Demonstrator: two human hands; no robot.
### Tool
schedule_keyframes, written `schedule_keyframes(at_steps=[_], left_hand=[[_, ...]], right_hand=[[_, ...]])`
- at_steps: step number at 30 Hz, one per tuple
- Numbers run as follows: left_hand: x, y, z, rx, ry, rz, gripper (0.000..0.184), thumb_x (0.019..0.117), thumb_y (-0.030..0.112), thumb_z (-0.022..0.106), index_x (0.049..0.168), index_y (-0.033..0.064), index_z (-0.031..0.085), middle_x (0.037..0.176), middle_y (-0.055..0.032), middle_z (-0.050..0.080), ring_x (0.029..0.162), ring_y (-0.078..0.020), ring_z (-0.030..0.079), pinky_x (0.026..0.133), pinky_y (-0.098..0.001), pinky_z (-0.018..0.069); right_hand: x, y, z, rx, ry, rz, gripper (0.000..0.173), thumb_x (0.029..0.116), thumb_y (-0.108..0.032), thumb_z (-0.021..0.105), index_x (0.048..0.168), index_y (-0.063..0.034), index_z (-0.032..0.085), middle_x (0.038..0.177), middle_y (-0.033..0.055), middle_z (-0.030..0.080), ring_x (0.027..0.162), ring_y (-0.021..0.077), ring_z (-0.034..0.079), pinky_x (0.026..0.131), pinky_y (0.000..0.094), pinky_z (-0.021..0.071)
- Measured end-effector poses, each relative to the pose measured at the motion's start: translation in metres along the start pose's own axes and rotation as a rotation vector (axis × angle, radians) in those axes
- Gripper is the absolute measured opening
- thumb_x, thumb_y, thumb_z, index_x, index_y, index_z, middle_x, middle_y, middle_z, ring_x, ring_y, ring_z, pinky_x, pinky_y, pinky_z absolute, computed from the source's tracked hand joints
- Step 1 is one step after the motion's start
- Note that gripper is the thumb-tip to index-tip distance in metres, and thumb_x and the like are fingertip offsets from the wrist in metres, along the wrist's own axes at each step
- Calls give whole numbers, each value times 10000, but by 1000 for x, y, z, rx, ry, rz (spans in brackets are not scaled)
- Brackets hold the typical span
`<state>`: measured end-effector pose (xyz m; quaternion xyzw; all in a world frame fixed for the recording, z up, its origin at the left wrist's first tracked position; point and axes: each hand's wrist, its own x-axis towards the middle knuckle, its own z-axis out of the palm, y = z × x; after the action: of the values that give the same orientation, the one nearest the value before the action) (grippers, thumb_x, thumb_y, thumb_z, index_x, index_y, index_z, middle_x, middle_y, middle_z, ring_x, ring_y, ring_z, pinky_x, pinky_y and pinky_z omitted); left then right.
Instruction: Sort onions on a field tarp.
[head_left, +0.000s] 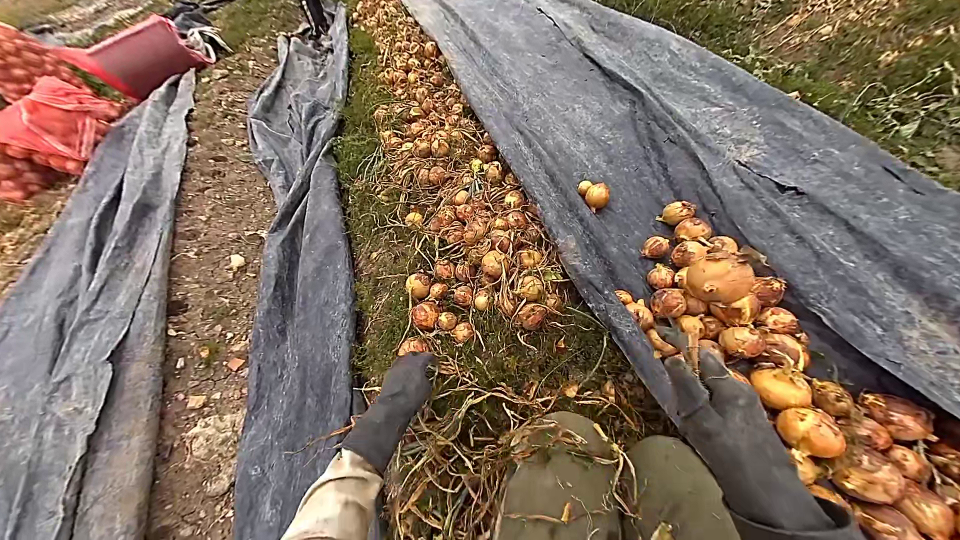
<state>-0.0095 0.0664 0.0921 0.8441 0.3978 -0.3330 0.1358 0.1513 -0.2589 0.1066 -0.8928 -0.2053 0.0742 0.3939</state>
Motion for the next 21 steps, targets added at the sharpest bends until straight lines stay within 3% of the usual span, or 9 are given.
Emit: schedule_keyframes(at_steps=[2,4,5,7,10,13,15,18,21], left_hand=[[96,-67,44,58,236,74,441,978,108,577,1417,135,614,1431,-157,603,1350,-373,544,1122,-560,440],[169,-107,66,109,192,65,646,901,175,690,1517,238,505,1445,-169,576,1307,-388,574,1037,-594,506],[188,-112,68,119,149,32,791,850,189,751,1565,280,425,1457,-195,552,1288,-410,582,1003,-612,522],[200,-108,67,147,149,-51,878,761,247,829,1547,304,443,1412,-227,566,1212,-437,619,912,-633,553],[186,-101,71,203,237,-99,887,648,389,880,1461,250,553,1395,-235,571,1242,-444,584,983,-645,499],[168,-102,85,255,280,0,951,667,374,854,1496,87,487,1464,-209,544,1429,-417,421,1208,-610,268],[150,-102,88,189,252,46,989,664,388,848,1512,66,454,1449,-170,570,1425,-357,458,1245,-534,261],[98,-92,84,-198,277,98,1018,631,428,894,1495,138,440,1349,-143,632,1240,-321,621,1064,-544,501],[25,-72,85,-641,366,270,995,610,449,934,1454,204,467,1282,-80,662,1122,-211,679,970,-485,577]], right_hand=[[-11,21,16,13,-107,83,565,1026,-563,462,1373,-149,628,1003,86,725,758,215,699,658,472,594],[-32,43,37,60,-253,141,544,1016,-597,459,1411,-253,607,1126,41,712,729,176,691,623,444,604],[-45,46,45,95,-312,150,513,1027,-535,480,1423,-230,599,1133,64,719,738,186,695,645,452,601],[-71,52,58,128,-409,199,480,1041,-460,501,1426,-191,597,1153,86,716,863,197,702,775,462,584],[-101,57,66,96,-493,265,483,1048,-435,497,1415,-141,608,1236,123,704,1076,246,695,951,509,542],[-108,56,71,84,-514,217,480,1075,-435,435,1394,-133,628,1199,148,709,1040,273,698,928,523,541],[-110,49,72,69,-526,178,488,1078,-435,413,1407,-142,623,1197,152,712,1058,278,697,944,520,536],[-107,34,67,28,-559,102,516,1078,-448,405,1445,-136,588,1255,150,699,1129,292,684,995,528,516],[-106,20,73,6,-584,22,565,1068,-482,411,1437,-90,581,1174,172,720,1090,322,695,962,545,525]])
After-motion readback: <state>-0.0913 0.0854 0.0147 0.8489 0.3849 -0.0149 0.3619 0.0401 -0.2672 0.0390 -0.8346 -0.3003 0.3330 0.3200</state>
